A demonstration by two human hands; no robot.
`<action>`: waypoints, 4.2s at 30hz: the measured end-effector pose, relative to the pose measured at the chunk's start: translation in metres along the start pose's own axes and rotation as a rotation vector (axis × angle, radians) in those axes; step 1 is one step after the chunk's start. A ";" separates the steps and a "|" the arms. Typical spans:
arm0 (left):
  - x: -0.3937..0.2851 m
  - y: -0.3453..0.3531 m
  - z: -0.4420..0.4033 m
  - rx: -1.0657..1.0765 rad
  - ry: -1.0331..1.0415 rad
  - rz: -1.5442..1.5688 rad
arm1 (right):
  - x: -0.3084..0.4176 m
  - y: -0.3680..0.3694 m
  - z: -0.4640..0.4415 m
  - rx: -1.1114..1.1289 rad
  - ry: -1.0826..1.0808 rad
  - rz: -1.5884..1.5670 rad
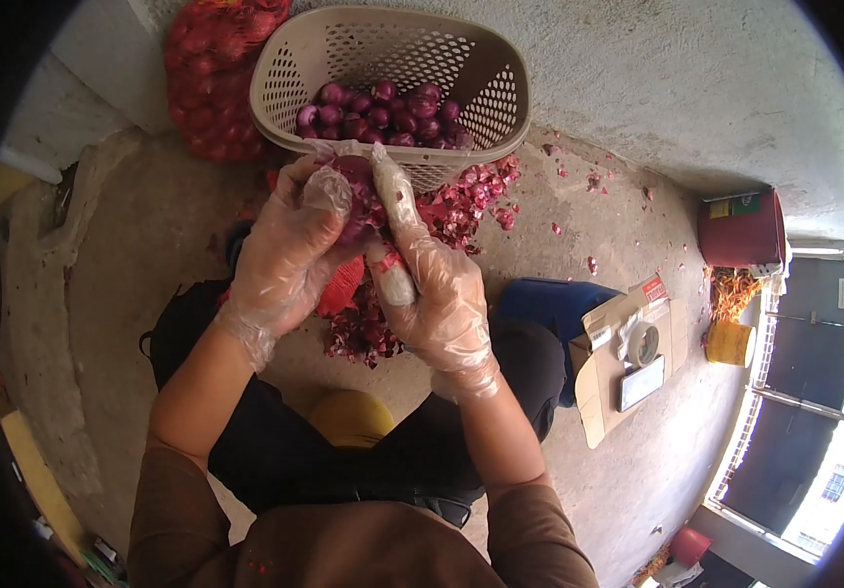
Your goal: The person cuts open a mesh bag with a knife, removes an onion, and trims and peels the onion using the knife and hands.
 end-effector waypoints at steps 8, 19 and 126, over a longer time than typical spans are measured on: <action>0.001 -0.004 -0.001 -0.013 -0.028 0.004 | -0.010 0.003 0.005 -0.081 0.019 -0.196; -0.007 0.006 -0.002 0.064 -0.089 0.149 | -0.028 -0.003 0.008 -0.283 0.307 -0.692; -0.024 0.009 -0.004 0.125 0.038 0.135 | -0.031 -0.024 0.002 -0.061 0.289 -0.293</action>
Point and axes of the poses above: each hand's wrist, its own z-axis away from the middle knuckle, its own y-axis out of the palm, x = y × z, the point moved 6 cm from there along -z, towards the middle knuckle, and after that the axes turned 8 degrees about -y, right-handed, at the moved point
